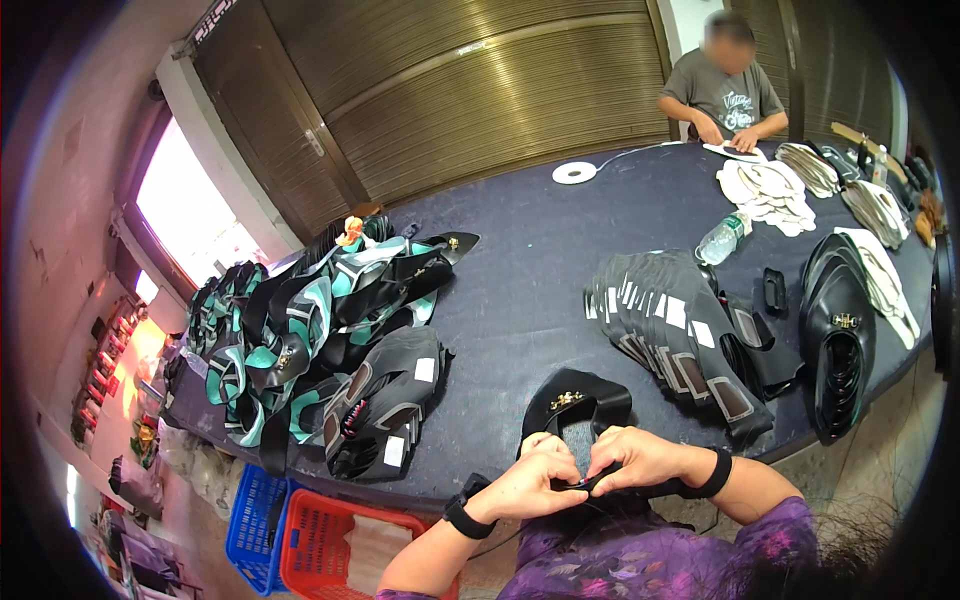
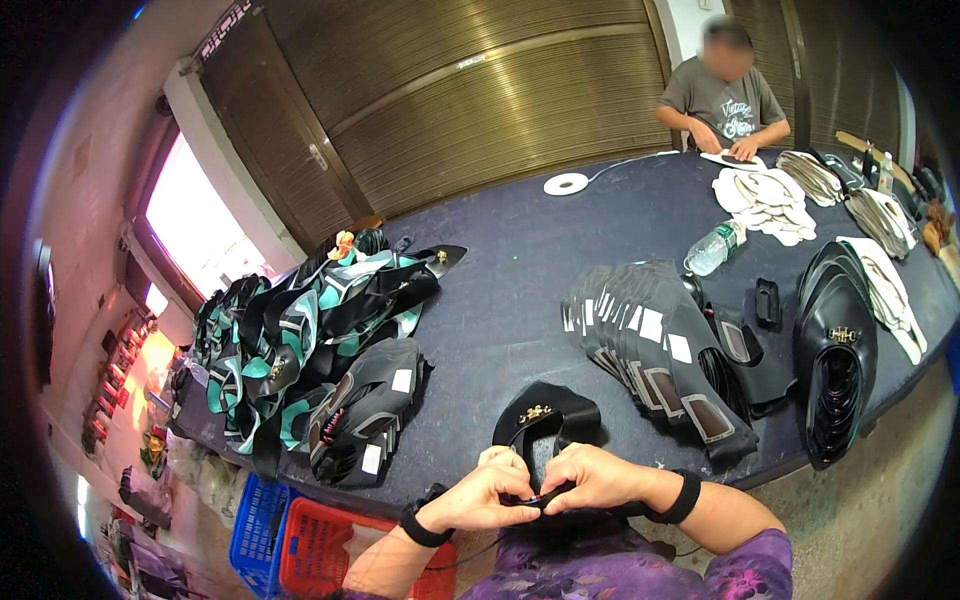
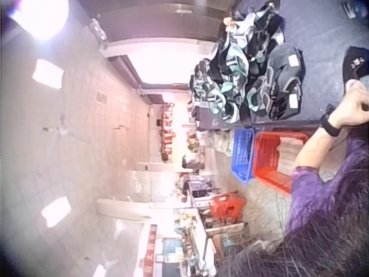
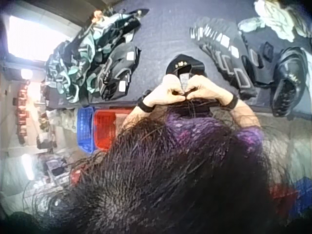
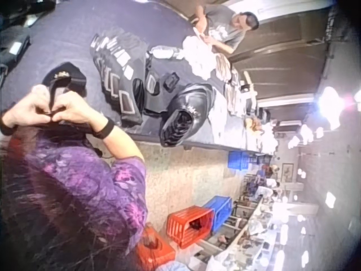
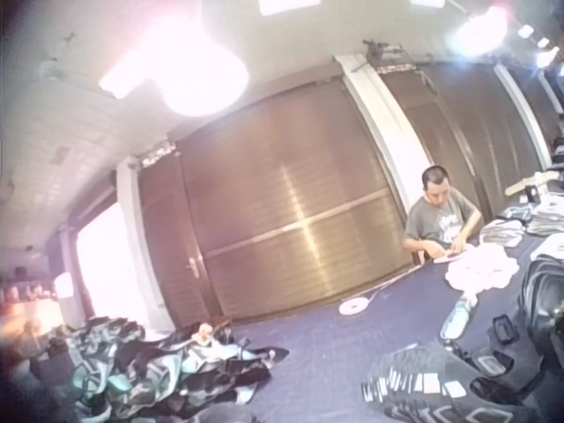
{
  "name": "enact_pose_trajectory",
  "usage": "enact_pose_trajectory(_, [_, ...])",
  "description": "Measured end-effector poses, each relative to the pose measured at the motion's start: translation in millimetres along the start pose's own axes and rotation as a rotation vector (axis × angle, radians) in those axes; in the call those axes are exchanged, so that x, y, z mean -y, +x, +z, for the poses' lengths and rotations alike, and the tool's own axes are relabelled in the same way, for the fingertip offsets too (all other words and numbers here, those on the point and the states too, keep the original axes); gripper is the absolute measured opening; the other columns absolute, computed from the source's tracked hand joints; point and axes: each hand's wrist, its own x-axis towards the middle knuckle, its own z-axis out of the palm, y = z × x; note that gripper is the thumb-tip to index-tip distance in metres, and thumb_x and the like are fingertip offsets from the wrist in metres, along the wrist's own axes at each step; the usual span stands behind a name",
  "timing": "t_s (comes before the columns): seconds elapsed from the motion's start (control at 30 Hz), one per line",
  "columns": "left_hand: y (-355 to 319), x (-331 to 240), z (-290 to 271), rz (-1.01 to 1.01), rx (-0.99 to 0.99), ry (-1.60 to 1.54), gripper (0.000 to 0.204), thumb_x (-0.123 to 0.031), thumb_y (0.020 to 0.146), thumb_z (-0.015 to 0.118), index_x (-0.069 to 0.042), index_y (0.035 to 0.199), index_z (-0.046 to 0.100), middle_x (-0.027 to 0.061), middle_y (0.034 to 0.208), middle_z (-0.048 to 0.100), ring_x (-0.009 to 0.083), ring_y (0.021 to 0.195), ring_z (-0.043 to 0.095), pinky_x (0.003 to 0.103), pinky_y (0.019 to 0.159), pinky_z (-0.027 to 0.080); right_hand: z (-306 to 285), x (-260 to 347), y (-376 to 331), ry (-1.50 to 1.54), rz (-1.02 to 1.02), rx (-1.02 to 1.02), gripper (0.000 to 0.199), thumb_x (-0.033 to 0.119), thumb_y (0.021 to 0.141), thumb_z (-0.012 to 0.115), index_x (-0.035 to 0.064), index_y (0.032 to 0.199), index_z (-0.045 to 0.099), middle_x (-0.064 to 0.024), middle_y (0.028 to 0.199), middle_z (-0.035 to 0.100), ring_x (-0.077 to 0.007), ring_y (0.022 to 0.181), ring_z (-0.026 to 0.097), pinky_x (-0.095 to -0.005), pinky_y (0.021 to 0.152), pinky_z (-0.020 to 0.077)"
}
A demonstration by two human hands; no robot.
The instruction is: The recorder is inspecting and organizing various black and green shoe upper components on a large assembly table.
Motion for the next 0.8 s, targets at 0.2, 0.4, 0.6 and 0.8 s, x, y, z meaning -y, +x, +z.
enact_pose_trajectory(0.2, [6.6,-4.5,1.6,-0.027,0.233,0.176,0.035,-0.037,0.075,0.062,-0.004,0.063,0.057,0.0027,0.06,0.048,0.0181,0.072,0.047,0.037,0.089,0.024,5.2,-1.6,-4.2,-0.041,0.021,0.002,0.022,0.027,0.07,0.067,0.0082,0.081,0.063,-0.0027,0.073,0.058,-0.02,0.072,0.054,-0.0313,0.072,0.0376])
enact_pose_trajectory(0.4, [7.8,-3.5,3.8,0.003,0.327,0.168,0.035,-0.034,0.073,0.063,-0.003,0.06,0.057,0.0045,0.064,0.052,0.0194,0.075,0.049,0.037,0.088,0.026,10.9,0.4,-8.2,-0.116,0.008,0.004,0.023,0.027,0.07,0.067,0.0094,0.085,0.063,-0.0013,0.075,0.058,-0.0195,0.074,0.053,-0.0308,0.073,0.0366])
enact_pose_trajectory(0.6, [-0.9,-4.5,11.2,0.006,0.278,0.12,0.032,-0.032,0.071,0.065,-0.003,0.058,0.056,0.004,0.066,0.052,0.0193,0.075,0.05,0.038,0.088,0.027,-5.7,28.3,-3.9,0.105,0.262,0.01,0.023,0.023,0.075,0.062,0.0095,0.092,0.056,-0.0078,0.096,0.056,-0.0215,0.088,0.053,-0.0339,0.08,0.0364])
enact_pose_trajectory(0.8, [-9.6,-2.3,13.8,0.018,0.285,0.163,0.029,-0.029,0.07,0.065,-0.003,0.06,0.057,0.0041,0.067,0.053,0.0205,0.078,0.05,0.044,0.091,0.025,-98.8,118.0,-20.3,0.322,-0.295,-0.724,0.07,0.05,0.078,0.052,-0.0021,0.122,0.039,-0.0191,0.126,0.04,-0.0361,0.114,0.041,-0.0448,0.093,0.0374])
